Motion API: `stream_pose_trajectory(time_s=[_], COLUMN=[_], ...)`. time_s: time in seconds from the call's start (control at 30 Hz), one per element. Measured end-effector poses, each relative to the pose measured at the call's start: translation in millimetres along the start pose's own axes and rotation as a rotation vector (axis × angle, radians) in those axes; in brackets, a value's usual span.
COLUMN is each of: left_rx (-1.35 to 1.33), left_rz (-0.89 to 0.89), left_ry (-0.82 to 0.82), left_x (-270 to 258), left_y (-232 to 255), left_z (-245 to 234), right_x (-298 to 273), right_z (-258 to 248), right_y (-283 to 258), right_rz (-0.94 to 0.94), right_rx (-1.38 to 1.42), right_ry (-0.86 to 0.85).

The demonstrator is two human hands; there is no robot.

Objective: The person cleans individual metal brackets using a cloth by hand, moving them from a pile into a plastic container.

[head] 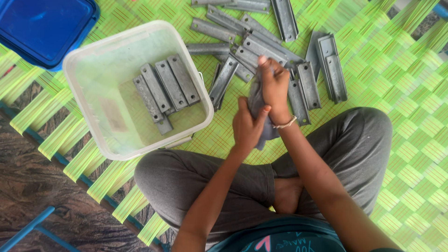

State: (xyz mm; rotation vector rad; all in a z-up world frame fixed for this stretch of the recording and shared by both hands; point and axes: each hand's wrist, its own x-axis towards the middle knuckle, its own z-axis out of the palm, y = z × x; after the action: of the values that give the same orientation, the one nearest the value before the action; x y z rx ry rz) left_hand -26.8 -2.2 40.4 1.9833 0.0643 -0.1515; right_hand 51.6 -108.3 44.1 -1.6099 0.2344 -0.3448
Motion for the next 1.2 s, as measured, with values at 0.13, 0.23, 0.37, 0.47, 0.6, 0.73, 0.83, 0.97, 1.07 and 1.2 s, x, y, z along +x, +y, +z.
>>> stream_pose_trajectory(time_s=[0.13,0.23,0.37,0.47,0.6,0.73,0.83,0.97,1.07,1.2], left_rx=[-0.666,-1.265,-1.362,-1.443,-1.504,-1.514,-1.460,-1.389,-1.448,-1.419], left_rz=[-0.077,-0.152,-0.106,-0.178,-0.057,-0.277,-0.439,0.012,-0.062,-0.254], left_ry=[-0.069,-0.189,-0.192,-0.271,-0.488,-0.460,-0.400,-0.492,-0.430,-0.315], left_x=[24.1,42.9,68.7,68.9,55.1,48.0,49.4,46.5,70.7,76.6], left_y=[-41.2,-101.5,-154.6,-135.7,-84.2,-72.3,-84.8,-74.4,-61.7,-48.0], left_z=[7.6,20.5,34.1,28.9,24.3,24.2,25.6,22.9,15.0,7.1], right_x=[-9.8,-56.2,-113.5,-114.8,-78.8,-47.1,-32.6,-51.9,-78.0,-76.9], right_z=[8.0,18.1,15.4,4.0,-7.3,-8.8,-10.6,-16.1,-18.9,-18.1], right_y=[-1.8,-16.2,-29.8,-31.4,-28.6,-22.1,-14.4,-19.7,-25.8,-6.7], right_rz=[0.018,0.141,-0.291,-0.293,-0.425,-0.381,-0.184,-0.452,-0.501,-0.502], right_rx=[0.098,-0.115,-0.363,-0.384,-0.469,-0.334,-0.330,-0.580,-0.675,-0.721], right_ry=[-0.018,-0.194,-0.387,-0.477,-0.434,-0.424,-0.366,-0.323,-0.393,-0.441])
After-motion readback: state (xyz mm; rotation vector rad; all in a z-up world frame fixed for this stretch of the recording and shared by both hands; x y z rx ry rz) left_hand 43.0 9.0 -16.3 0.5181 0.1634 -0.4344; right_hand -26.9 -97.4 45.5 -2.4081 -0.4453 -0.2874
